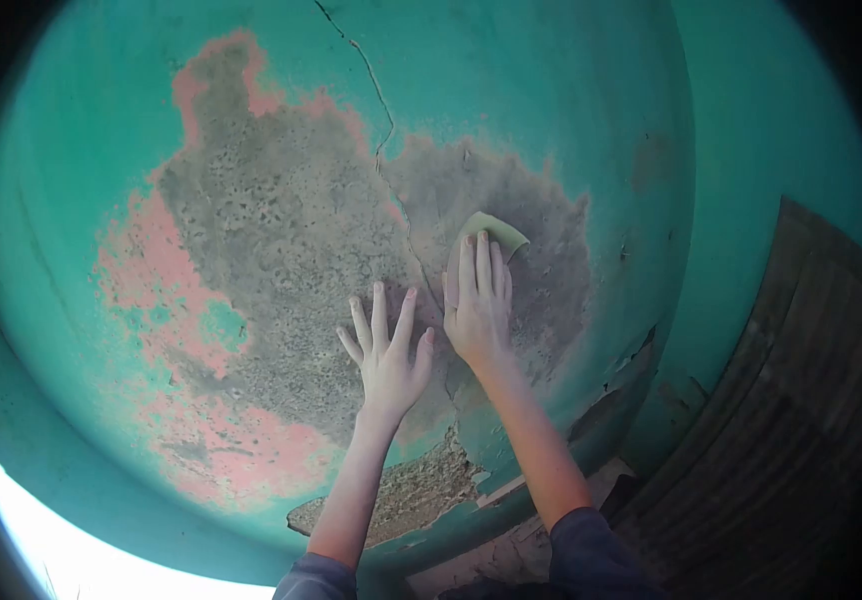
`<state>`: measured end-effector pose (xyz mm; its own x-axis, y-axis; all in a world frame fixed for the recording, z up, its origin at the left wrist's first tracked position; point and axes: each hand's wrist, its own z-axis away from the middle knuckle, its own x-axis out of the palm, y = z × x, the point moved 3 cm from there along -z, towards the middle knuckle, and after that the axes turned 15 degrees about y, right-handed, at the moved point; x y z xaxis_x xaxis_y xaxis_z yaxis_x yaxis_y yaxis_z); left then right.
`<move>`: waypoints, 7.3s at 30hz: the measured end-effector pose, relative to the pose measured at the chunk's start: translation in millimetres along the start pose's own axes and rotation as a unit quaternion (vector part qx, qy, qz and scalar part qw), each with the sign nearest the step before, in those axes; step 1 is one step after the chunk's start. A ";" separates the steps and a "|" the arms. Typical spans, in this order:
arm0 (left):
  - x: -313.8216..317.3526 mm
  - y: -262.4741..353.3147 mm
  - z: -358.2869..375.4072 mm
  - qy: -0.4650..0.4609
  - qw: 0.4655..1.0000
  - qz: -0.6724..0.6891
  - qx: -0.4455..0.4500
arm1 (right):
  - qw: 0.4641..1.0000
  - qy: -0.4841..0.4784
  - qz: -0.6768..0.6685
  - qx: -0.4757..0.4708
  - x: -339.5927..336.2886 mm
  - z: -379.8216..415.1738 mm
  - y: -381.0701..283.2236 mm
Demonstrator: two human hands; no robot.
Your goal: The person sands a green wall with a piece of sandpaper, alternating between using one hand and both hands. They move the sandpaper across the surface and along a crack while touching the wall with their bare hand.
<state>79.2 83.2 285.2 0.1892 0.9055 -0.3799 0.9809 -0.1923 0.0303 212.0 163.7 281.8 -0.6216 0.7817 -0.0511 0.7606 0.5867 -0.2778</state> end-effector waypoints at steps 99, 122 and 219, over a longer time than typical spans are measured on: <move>82.2 30.8 15.9 0.016 0.978 -0.196 -0.073 | 0.997 -0.068 0.024 0.016 -17.9 -20.5 147.6; 83.1 29.8 16.8 0.005 0.979 -0.192 -0.065 | 0.999 -0.010 -0.001 -0.033 -25.9 -87.0 140.0; -158.9 -170.5 40.4 0.074 0.966 -0.202 -0.145 | 0.949 0.000 -0.089 -0.302 0.1 -121.5 -215.1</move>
<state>-119.9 -43.2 303.1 -0.2288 0.9327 -0.2789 0.9433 0.2832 0.1734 71.0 63.2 458.1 -0.7499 0.6592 -0.0558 0.6123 0.7235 0.3188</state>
